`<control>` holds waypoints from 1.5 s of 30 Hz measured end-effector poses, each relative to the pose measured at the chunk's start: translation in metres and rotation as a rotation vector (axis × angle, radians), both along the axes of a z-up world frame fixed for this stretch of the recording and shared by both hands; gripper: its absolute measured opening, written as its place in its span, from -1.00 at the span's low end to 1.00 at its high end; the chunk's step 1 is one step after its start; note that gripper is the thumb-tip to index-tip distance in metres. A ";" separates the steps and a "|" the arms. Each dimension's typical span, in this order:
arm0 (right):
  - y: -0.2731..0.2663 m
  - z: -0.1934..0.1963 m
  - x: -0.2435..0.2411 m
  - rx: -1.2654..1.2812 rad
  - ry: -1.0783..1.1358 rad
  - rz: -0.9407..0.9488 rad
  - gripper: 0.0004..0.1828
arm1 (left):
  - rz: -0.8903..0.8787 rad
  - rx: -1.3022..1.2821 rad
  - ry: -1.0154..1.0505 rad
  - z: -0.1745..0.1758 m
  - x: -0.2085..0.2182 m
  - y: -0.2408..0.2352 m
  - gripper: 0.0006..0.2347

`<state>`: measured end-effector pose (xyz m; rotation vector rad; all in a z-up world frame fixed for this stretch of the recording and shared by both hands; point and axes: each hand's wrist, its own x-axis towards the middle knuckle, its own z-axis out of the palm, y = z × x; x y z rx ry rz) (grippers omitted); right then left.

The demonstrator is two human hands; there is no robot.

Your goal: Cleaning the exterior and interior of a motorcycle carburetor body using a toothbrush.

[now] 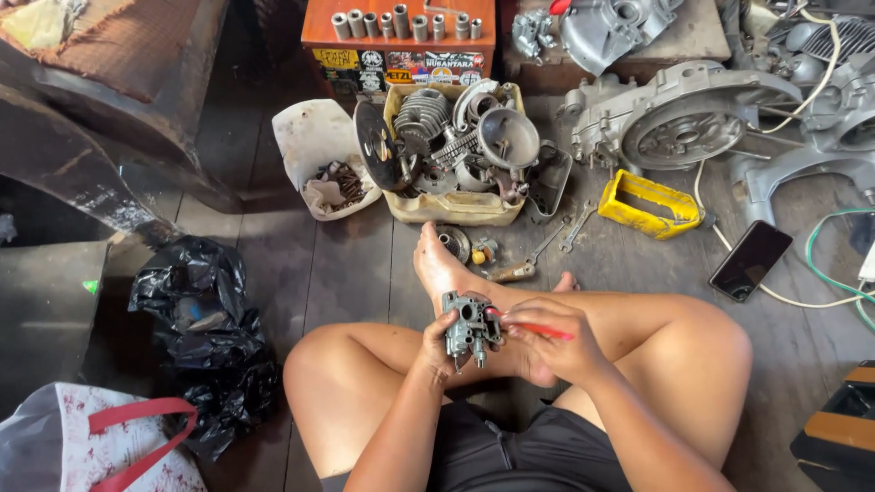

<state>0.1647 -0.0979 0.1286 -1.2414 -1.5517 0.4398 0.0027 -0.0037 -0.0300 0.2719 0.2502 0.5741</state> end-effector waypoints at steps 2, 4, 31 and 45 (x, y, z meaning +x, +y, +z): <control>-0.006 -0.006 0.000 -0.021 -0.012 0.014 -0.89 | -0.002 -0.039 0.039 -0.015 -0.001 -0.001 -0.36; -0.007 -0.004 -0.002 -0.045 -0.021 0.036 -0.91 | 0.005 -0.079 0.082 -0.018 0.000 0.001 -0.40; -0.016 0.005 -0.002 -0.181 -0.076 -0.003 -0.81 | 0.003 -0.098 -0.019 0.007 -0.009 -0.008 -0.45; -0.013 0.026 -0.018 -0.107 -0.180 0.108 -0.85 | 0.069 -0.179 -0.047 0.000 -0.009 -0.006 -0.46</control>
